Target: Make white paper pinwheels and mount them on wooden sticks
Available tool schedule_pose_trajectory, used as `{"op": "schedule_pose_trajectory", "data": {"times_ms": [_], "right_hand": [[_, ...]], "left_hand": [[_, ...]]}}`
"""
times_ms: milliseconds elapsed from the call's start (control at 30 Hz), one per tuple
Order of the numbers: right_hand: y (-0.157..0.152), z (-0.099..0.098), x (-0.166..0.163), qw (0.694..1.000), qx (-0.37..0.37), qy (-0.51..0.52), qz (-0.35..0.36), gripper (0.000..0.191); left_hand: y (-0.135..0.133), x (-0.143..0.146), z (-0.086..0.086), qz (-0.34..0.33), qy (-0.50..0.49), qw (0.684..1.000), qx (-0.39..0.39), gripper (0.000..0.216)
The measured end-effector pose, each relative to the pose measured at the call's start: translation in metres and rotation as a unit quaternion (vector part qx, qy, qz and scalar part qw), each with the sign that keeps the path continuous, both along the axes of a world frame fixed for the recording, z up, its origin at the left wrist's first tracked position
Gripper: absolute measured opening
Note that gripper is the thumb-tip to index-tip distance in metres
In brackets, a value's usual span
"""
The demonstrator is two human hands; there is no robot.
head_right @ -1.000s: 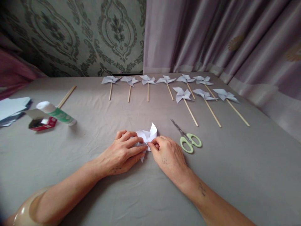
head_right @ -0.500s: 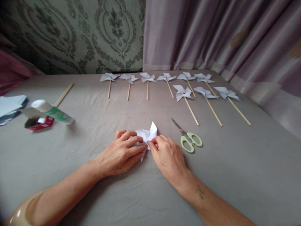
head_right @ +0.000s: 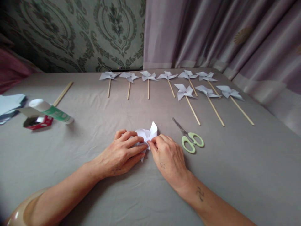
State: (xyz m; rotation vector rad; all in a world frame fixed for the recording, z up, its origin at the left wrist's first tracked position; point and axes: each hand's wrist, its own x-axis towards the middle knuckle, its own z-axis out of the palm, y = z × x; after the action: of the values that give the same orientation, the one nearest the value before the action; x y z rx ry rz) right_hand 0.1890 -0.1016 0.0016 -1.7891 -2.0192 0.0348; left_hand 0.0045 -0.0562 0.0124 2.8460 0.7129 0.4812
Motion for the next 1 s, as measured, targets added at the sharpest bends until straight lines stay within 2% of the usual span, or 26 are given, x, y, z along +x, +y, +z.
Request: {"op": "schedule_pose_trajectory", "data": {"times_ms": [633,800,1000], "right_hand": [[0.0012,0.0021,0.0004,1.0,0.001,-0.01,0.019,0.017],[0.0018,0.004,0.0026,0.999,0.012,0.004,0.052,0.011],[0.0023,0.0054,0.0031,0.996,0.01,0.003,0.088,0.018]], "left_hand": [[-0.0001,0.0,0.001,-0.002,0.004,1.0,0.002,0.028],[-0.0007,0.0002,0.0008,0.002,0.005,1.0,0.008,0.028],[-0.0004,-0.0003,-0.0002,-0.006,0.004,1.0,0.017,0.028]]}}
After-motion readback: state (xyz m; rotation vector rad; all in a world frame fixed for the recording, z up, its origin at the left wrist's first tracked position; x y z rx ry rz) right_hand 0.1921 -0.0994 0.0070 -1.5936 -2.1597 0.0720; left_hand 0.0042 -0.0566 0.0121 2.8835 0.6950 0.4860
